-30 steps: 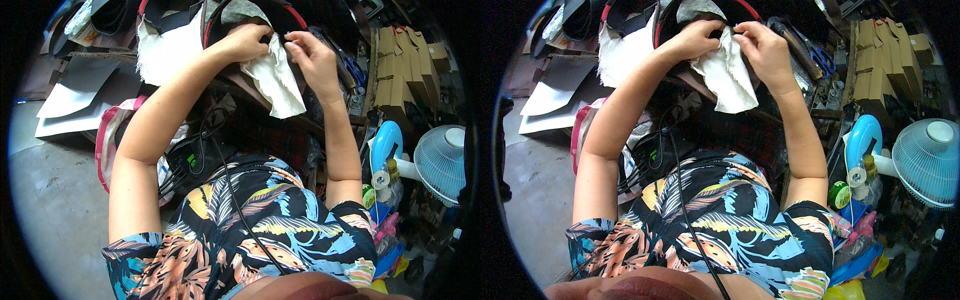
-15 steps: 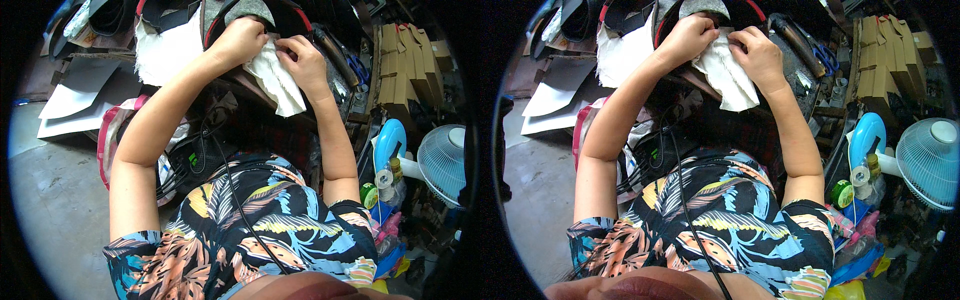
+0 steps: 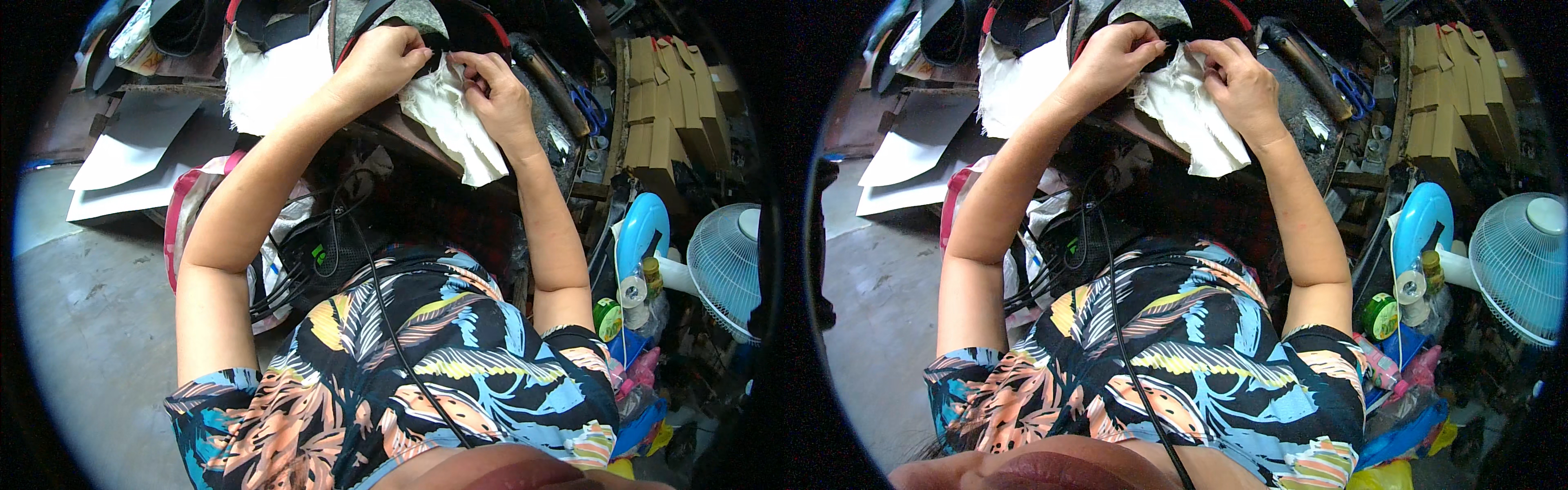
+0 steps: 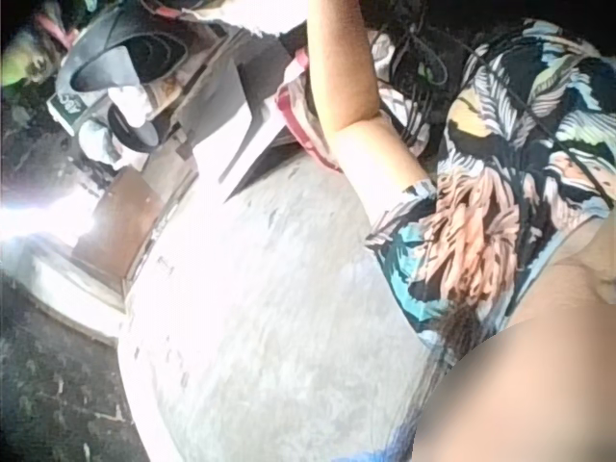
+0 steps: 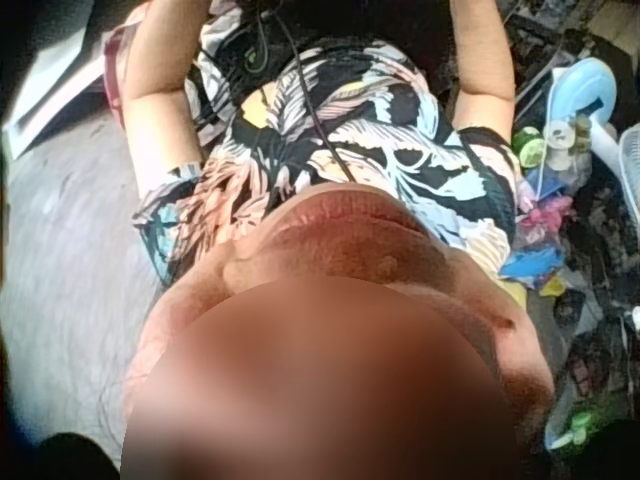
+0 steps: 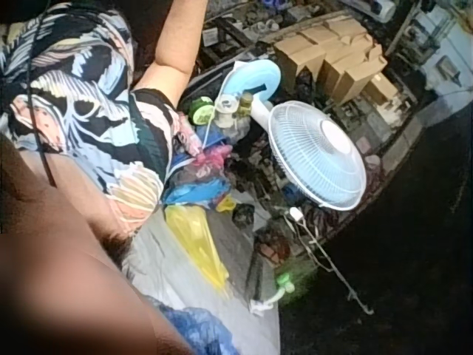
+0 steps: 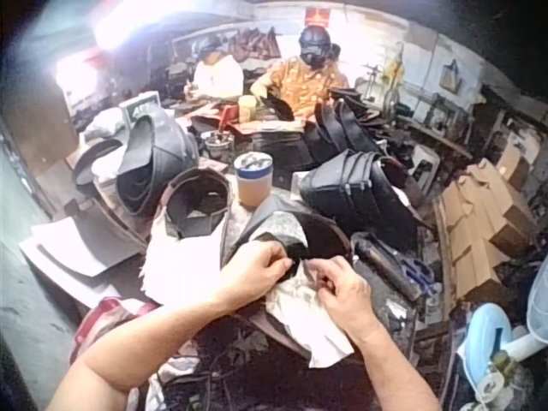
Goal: The person uses scissors to trim a white fabric piece and then hand-sews it into the interior of a black bag. They repeatedly adjust the fabric, cut edges, and stitch along the seam with a needle and thread.
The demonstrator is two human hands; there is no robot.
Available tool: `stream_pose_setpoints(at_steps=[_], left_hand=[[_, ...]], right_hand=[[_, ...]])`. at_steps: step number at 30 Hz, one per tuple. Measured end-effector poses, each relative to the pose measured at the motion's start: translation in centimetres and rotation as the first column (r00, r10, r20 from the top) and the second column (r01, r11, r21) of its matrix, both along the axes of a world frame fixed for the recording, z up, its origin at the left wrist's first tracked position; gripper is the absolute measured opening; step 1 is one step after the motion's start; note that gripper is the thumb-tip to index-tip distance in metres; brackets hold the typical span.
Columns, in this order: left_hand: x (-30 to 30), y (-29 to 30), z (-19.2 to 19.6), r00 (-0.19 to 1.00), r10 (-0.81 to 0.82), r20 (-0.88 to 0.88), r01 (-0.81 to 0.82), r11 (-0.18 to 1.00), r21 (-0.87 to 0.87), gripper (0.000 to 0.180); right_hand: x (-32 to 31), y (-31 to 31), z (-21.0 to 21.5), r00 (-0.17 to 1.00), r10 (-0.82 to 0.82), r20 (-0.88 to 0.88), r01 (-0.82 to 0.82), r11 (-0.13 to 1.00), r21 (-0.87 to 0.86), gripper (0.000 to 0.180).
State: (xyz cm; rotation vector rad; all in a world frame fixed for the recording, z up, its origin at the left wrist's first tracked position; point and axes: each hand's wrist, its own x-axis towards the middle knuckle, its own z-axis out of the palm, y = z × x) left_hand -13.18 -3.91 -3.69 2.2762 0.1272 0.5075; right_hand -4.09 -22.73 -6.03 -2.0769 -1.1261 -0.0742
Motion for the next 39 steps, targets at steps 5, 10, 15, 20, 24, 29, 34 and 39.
stream_pose_setpoints(at_steps=[5,10,15,20,24,29,34,39], left_hand=[[0.5,-0.3,-0.2,1.0,-0.024,0.012,0.023,0.993,0.116,0.022],[0.3,-1.0,-0.7,0.994,-0.03,0.104,-0.008,0.937,0.349,0.02],[0.1,-0.8,-0.3,0.997,-0.066,0.032,0.043,0.877,0.478,0.019],[0.7,-1.1,0.2,0.999,-0.03,-0.017,0.034,0.851,0.524,0.016],[1.1,-1.8,0.3,0.998,0.009,-0.06,0.029,0.79,0.612,0.014],[1.1,-2.1,0.0,1.0,0.005,-0.027,0.014,0.743,0.669,0.014],[1.0,-1.0,-0.4,0.999,0.046,-0.016,-0.027,0.801,0.598,0.017],[0.9,-0.8,-0.3,0.997,0.072,0.037,-0.081,0.901,0.426,0.02]], right_hand=[[0.0,-0.2,-0.2,0.997,0.064,0.033,-0.064,0.998,0.017,0.034],[0.1,-0.4,-0.5,0.992,0.084,0.091,-0.087,0.996,0.024,0.032],[-0.1,-0.4,-0.4,0.996,0.072,0.055,-0.074,0.997,0.038,0.027],[-0.1,-0.4,-0.2,0.992,0.068,0.102,-0.072,0.997,0.038,0.023],[-0.1,-0.4,-0.2,0.981,0.074,0.178,-0.078,0.997,0.014,0.021],[-0.2,-0.3,-0.3,0.972,0.073,0.223,-0.077,0.997,0.008,0.02],[-0.2,-0.4,-0.3,0.966,0.079,0.245,-0.079,0.997,-0.009,0.02],[0.0,-0.4,-0.5,0.97,0.07,0.234,-0.077,0.997,0.021,0.019]])
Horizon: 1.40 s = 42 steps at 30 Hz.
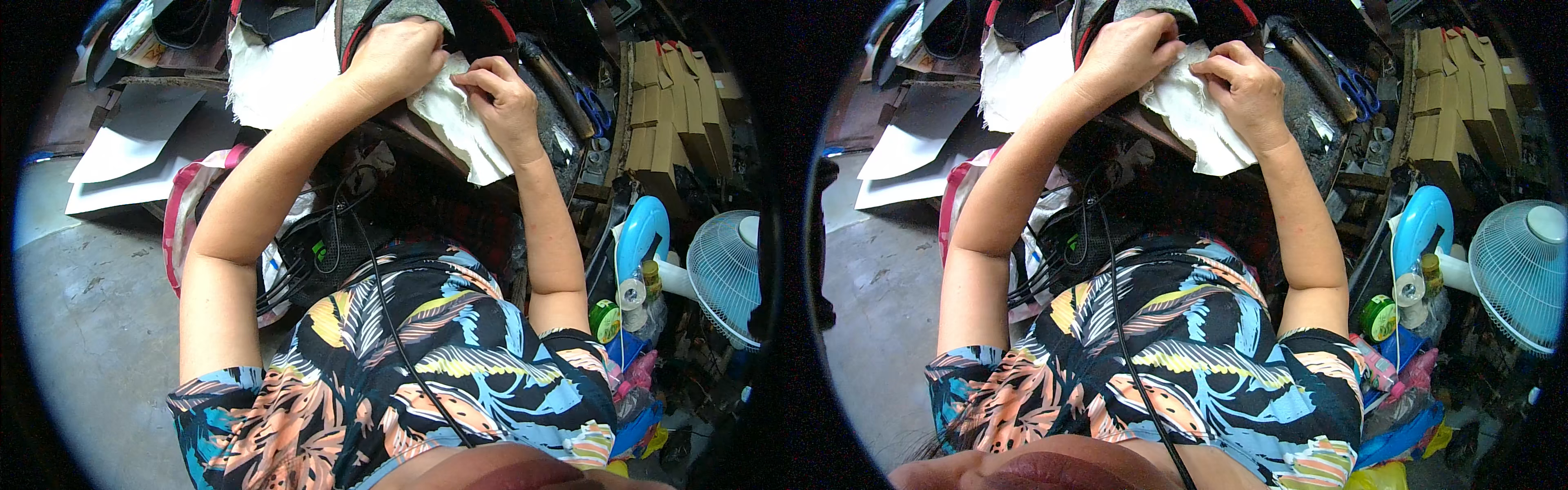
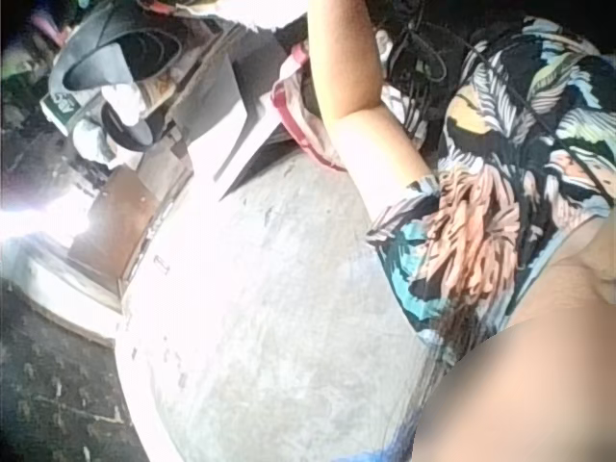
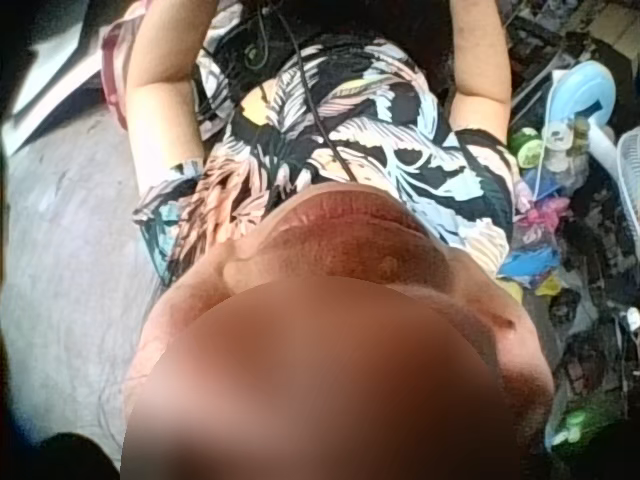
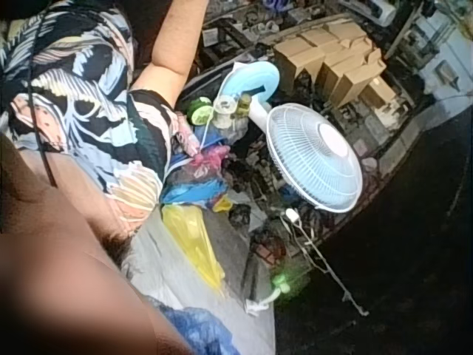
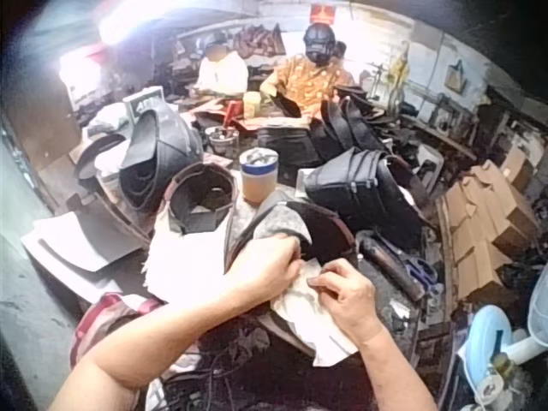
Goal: The person uses scissors to trim a white fabric piece and then hand-sews it into the interior of a black bag. They repeatedly adjust the fabric, cut edges, and stitch along the seam with a needle and thread.
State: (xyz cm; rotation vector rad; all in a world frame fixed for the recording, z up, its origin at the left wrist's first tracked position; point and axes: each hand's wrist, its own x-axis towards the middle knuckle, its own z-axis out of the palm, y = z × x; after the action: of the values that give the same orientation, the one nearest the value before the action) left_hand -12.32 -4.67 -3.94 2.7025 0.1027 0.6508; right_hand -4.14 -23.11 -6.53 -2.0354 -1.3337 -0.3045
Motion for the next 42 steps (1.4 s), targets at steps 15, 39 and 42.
stream_pose_setpoints(at_steps=[15,39,42], left_hand=[[0.4,1.3,0.0,0.956,-0.168,-0.241,0.102,0.959,-0.265,0.025],[1.9,1.8,-1.4,0.989,-0.12,-0.081,0.024,0.688,-0.725,0.025],[1.2,0.7,-1.7,0.989,-0.142,-0.03,0.12,0.92,-0.373,0.033]], right_hand=[[0.0,-0.1,0.1,0.999,0.01,0.033,-0.009,1.0,-0.027,0.022],[-0.7,2.8,2.3,0.951,-0.302,0.07,0.31,0.919,-0.243,0.045],[1.3,1.9,1.9,0.954,-0.287,-0.086,0.282,0.957,-0.069,0.027]])
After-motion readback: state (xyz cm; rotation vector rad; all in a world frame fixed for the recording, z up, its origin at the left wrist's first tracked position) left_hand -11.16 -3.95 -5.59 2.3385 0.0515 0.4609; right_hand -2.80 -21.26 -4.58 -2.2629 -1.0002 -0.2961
